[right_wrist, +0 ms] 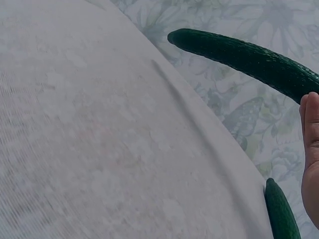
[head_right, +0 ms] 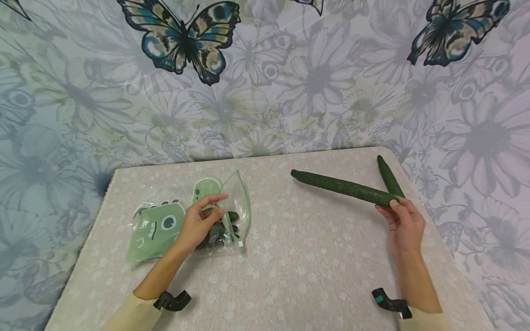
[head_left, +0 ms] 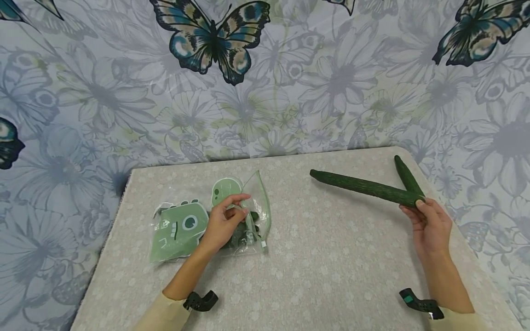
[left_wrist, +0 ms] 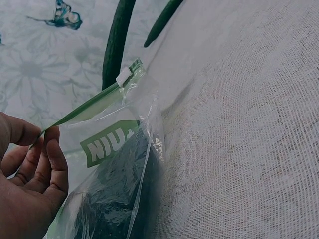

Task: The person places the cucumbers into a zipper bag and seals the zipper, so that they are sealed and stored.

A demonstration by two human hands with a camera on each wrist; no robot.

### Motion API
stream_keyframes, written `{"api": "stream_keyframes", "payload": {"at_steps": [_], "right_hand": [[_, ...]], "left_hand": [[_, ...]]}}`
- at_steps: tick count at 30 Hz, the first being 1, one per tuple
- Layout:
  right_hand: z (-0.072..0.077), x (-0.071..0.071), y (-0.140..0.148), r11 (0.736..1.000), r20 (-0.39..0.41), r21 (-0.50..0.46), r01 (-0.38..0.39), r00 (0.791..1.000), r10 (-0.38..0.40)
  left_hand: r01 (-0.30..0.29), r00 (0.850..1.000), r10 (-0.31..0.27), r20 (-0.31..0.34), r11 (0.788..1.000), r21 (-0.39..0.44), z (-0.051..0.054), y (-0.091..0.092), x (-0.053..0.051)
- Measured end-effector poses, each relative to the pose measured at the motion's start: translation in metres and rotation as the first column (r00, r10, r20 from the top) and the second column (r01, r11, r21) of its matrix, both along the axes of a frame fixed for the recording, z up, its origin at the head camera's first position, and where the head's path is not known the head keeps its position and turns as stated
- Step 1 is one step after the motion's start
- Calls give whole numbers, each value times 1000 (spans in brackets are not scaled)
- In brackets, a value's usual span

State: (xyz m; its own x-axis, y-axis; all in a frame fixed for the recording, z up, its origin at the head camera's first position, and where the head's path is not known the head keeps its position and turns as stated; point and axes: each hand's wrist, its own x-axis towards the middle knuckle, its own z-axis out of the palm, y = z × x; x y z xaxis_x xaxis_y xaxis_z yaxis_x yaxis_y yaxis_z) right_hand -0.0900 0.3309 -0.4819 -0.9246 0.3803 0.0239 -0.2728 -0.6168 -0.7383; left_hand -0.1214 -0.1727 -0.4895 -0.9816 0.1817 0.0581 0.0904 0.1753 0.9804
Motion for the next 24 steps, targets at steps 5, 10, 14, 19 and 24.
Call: {"api": "stream_keyframes", "payload": {"at_steps": [5, 10, 14, 19, 24], "right_hand": [[0, -4, -10, 997, -16, 39, -62, 998, 63], [-2, -10, -21, 989, -25, 97, -108, 994, 111], [-4, -15, -32, 983, -34, 112, -148, 988, 153], [-5, -22, -46, 967, -14, 168, -191, 980, 196], [-7, -30, -61, 953, -12, 194, -232, 971, 239]], "left_hand": [[4, 1000, -4, 2, 1000, -1, -1, 1, 0], [16, 1000, -16, 3, 1000, 1, -1, 1, -1], [19, 1000, -19, 0, 1000, -6, -1, 1, -1], [19, 1000, -19, 1, 1000, -6, -1, 1, -2], [22, 1000, -22, 1, 1000, 4, -1, 1, -1]]}}
